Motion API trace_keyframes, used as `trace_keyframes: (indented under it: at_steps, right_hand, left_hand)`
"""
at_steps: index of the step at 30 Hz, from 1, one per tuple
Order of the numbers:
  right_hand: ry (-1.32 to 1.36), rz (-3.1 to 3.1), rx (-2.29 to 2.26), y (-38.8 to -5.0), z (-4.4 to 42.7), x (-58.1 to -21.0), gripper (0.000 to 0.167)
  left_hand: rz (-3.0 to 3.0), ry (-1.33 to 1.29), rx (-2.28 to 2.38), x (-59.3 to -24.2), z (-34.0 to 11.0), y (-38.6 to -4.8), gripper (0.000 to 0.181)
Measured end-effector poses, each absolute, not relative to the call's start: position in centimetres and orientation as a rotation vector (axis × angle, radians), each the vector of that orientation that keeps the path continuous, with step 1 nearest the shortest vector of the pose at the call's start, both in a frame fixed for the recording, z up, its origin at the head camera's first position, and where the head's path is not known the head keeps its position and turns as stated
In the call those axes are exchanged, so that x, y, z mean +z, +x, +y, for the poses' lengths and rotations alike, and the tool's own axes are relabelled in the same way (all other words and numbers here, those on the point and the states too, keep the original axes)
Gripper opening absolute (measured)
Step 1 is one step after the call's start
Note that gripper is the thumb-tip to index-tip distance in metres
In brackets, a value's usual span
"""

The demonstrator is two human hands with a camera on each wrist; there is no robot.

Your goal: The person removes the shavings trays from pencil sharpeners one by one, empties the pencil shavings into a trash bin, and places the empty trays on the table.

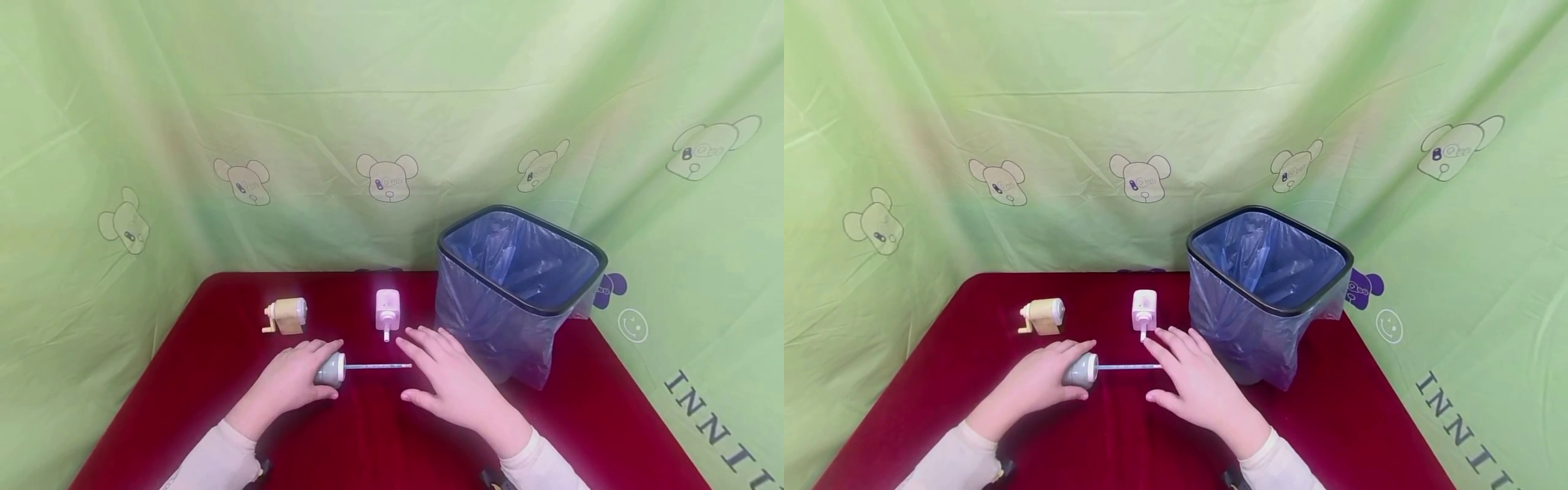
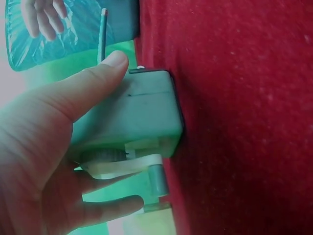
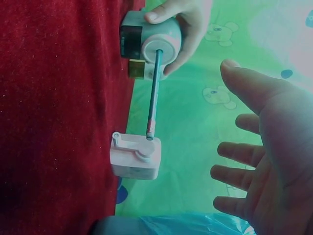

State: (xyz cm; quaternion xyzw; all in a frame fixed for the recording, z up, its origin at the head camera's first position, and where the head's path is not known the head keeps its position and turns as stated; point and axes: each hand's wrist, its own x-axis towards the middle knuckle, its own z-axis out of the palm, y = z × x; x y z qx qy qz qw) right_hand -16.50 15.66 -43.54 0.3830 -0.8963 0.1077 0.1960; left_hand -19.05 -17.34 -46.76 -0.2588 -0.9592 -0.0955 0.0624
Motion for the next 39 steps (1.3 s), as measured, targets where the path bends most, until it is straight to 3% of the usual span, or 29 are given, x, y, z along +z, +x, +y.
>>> trace_keyframes:
  at_steps: [12,39]
  right_hand:
    - [1.071,-2.512,0.293,-16.6,15.7,-43.7,0.078]
    - [1.071,-2.513,0.297,-16.7,15.5,-43.9,0.078]
  left_hand:
    - [-2.923,-0.712,-0.505,-47.4,-17.8,-19.5,0.075]
    - [-2.919,-0.687,-0.96,-49.2,-19.2,-20.1,0.074]
